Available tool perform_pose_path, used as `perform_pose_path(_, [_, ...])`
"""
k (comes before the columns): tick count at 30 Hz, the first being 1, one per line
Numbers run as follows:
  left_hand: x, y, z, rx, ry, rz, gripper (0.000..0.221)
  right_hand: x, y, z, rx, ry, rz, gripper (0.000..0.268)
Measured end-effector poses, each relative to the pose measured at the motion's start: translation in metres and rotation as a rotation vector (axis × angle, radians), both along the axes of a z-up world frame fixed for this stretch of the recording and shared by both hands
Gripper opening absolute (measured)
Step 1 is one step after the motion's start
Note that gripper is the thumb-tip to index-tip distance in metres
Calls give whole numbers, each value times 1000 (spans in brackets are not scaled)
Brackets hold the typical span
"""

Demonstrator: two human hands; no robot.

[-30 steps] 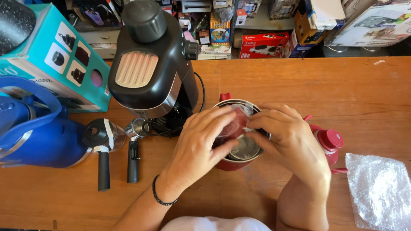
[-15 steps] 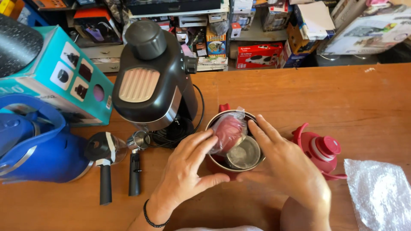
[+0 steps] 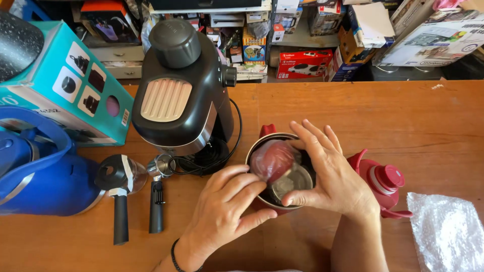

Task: Assembling a thermos by inserting a filter and package before securing the lid

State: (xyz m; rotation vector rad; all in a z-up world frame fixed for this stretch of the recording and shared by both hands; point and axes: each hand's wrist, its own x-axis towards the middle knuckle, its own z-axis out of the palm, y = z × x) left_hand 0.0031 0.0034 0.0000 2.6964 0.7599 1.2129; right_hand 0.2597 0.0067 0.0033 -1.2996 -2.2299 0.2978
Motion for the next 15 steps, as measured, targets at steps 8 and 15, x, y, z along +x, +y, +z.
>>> perform_pose_path(8, [4, 10, -3, 40, -2, 0, 39, -12, -15, 9, 105, -237, -190, 110])
perform_pose_path(15, [-1, 11, 0, 77, -38, -38, 35, -8, -49, 36, 330, -236, -341, 58])
